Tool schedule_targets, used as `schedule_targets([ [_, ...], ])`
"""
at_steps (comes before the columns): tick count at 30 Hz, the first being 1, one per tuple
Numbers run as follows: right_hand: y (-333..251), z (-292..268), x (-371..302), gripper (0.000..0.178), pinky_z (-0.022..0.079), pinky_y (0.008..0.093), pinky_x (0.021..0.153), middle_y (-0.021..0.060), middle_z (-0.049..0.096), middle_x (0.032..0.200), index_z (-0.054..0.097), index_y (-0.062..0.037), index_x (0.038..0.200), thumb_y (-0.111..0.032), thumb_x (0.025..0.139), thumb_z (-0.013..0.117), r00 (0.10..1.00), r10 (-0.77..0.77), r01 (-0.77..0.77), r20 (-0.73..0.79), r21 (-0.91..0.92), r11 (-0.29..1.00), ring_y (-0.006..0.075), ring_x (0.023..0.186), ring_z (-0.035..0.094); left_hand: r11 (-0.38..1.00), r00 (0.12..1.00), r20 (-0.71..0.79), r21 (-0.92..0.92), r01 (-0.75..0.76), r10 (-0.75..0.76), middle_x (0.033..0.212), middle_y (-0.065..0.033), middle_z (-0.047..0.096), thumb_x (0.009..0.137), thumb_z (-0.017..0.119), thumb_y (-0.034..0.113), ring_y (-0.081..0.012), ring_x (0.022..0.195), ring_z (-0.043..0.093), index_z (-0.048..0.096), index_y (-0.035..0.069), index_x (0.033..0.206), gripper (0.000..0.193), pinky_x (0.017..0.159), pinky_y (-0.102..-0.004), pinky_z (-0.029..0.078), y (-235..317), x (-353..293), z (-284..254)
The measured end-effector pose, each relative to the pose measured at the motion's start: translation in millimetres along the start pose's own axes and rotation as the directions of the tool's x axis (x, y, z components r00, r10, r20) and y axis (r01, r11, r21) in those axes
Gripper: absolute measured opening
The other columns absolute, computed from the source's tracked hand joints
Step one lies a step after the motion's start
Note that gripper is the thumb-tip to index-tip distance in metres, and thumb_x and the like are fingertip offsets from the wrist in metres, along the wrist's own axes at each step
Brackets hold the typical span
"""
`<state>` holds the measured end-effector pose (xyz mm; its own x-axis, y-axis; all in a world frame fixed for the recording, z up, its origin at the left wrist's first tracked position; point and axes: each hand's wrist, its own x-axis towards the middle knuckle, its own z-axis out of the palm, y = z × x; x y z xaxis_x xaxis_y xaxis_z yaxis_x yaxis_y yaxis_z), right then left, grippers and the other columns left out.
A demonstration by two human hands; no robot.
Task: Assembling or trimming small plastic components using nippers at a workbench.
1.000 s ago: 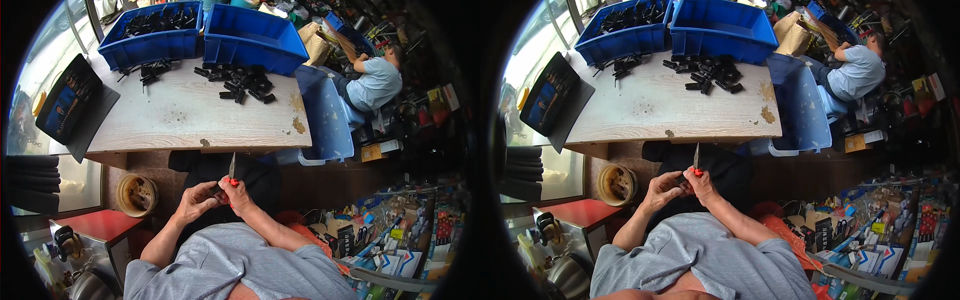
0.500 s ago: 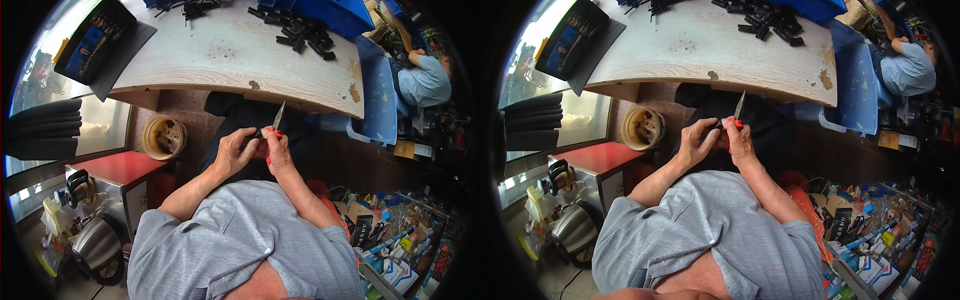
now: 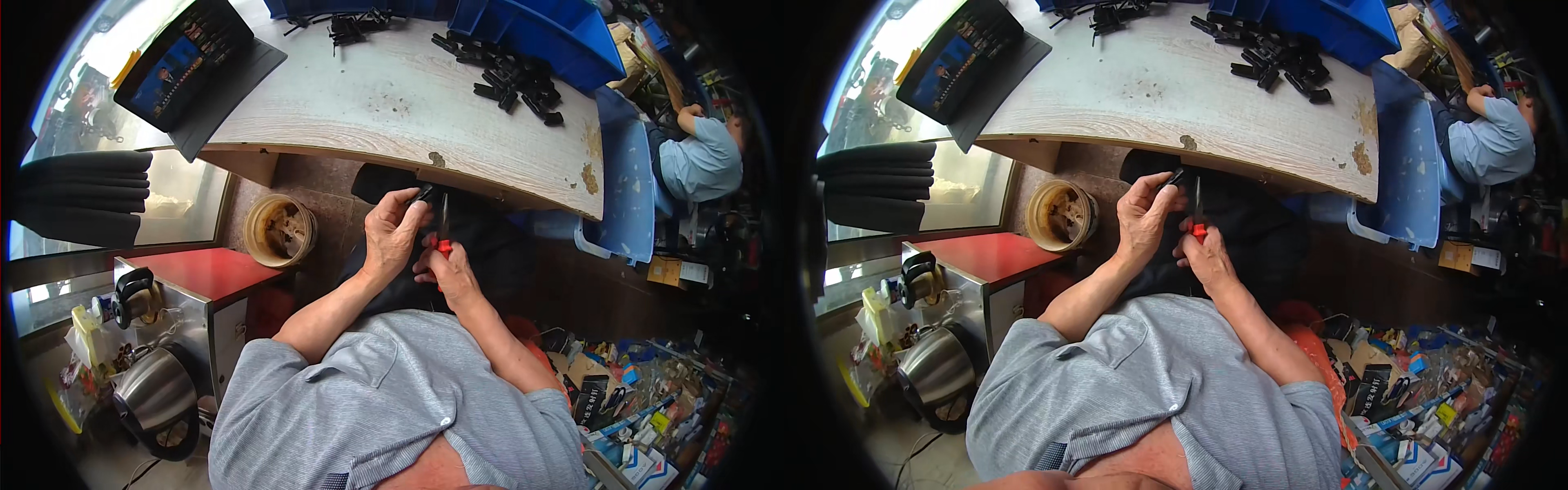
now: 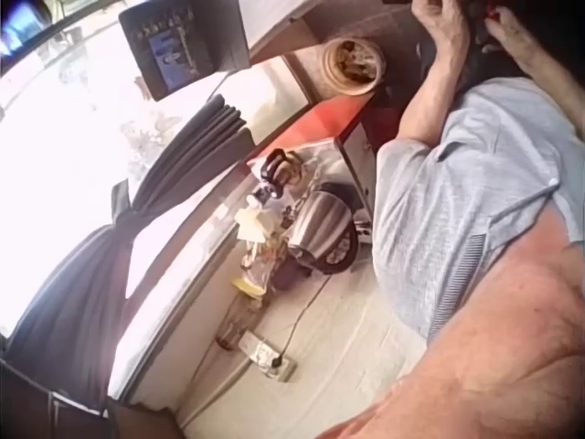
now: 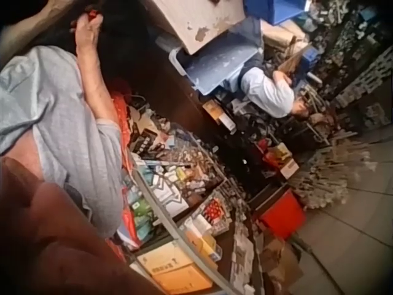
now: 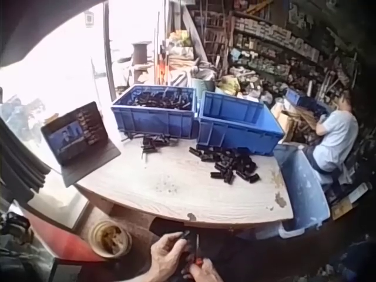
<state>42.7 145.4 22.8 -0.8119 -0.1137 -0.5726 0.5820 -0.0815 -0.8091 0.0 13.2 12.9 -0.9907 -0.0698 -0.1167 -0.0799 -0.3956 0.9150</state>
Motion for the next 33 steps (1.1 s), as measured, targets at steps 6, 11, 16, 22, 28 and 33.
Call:
schedule_targets([
  [6,2,5,2,0.035,0.049,0.0292,0.062,0.0087,0.065,0.082,0.053,-0.0005,0.115,-0.018,0.084,0.055,0.999,-0.052,0.051,-0.01,-0.105,0.993,0.0154,0.073,0.062,1.0,1.0,-0.007,-0.017,-0.013,0.013,0.094,-0.0065,0.07,0.096,0.064,0.011,-0.0088,0.08,0.065,0.061,-0.003,0.116,0.025,0.072,-0.0235,0.055,-4,2,4],
  [11,3,5,2,0.036,0.048,0.0287,0.063,0.0088,0.065,0.081,0.054,0.0003,0.115,-0.018,0.083,0.058,0.997,-0.071,0.069,-0.012,-0.131,0.989,0.0149,0.071,0.059,0.999,1.0,-0.011,0.045,-0.018,0.019,0.092,-0.0059,0.07,0.096,0.064,0.012,-0.0079,0.078,0.063,0.06,-0.004,0.117,0.026,0.068,-0.0231,0.055,-4,1,5],
  [16,6,7,4,0.035,0.049,0.0305,0.066,0.0107,0.065,0.082,0.055,0.001,0.113,-0.014,0.082,0.059,0.995,-0.102,0.099,-0.016,-0.149,0.984,0.0169,0.074,0.061,0.996,0.999,-0.023,0.083,-0.033,0.035,0.09,-0.0056,0.069,0.096,0.064,0.012,-0.0077,0.077,0.063,0.06,-0.004,0.117,0.026,0.068,-0.0224,0.055,-6,0,4],
  [22,15,4,10,0.034,0.05,0.0338,0.076,0.0139,0.065,0.085,0.056,0.0028,0.111,-0.01,0.08,0.057,0.989,-0.145,0.138,-0.019,-0.203,0.969,0.0218,0.08,0.063,0.994,0.998,-0.021,0.098,-0.057,0.059,0.089,-0.0051,0.069,0.096,0.065,0.011,-0.0059,0.075,0.061,0.06,-0.004,0.117,0.026,0.064,-0.0209,0.052,-10,1,3],
  [28,16,3,12,0.034,0.05,0.0339,0.077,0.0153,0.065,0.086,0.056,0.0035,0.111,-0.009,0.08,0.056,0.99,-0.136,0.128,-0.026,-0.212,0.969,0.0225,0.081,0.063,0.994,0.998,-0.024,0.097,-0.057,0.059,0.085,-0.0033,0.068,0.095,0.065,0.012,-0.0044,0.071,0.058,0.061,-0.004,0.115,0.026,0.06,-0.0202,0.049,-12,1,4],
  [33,13,5,11,0.032,0.05,0.0342,0.077,0.0153,0.064,0.085,0.056,0.0036,0.109,-0.009,0.08,0.055,0.987,-0.156,0.145,-0.03,-0.244,0.959,0.0224,0.081,0.063,0.992,0.999,-0.024,0.126,-0.029,0.033,0.08,-0.0014,0.066,0.095,0.066,0.012,-0.0029,0.064,0.055,0.061,-0.003,0.115,0.026,0.054,-0.0193,0.045,-13,1,4],
])
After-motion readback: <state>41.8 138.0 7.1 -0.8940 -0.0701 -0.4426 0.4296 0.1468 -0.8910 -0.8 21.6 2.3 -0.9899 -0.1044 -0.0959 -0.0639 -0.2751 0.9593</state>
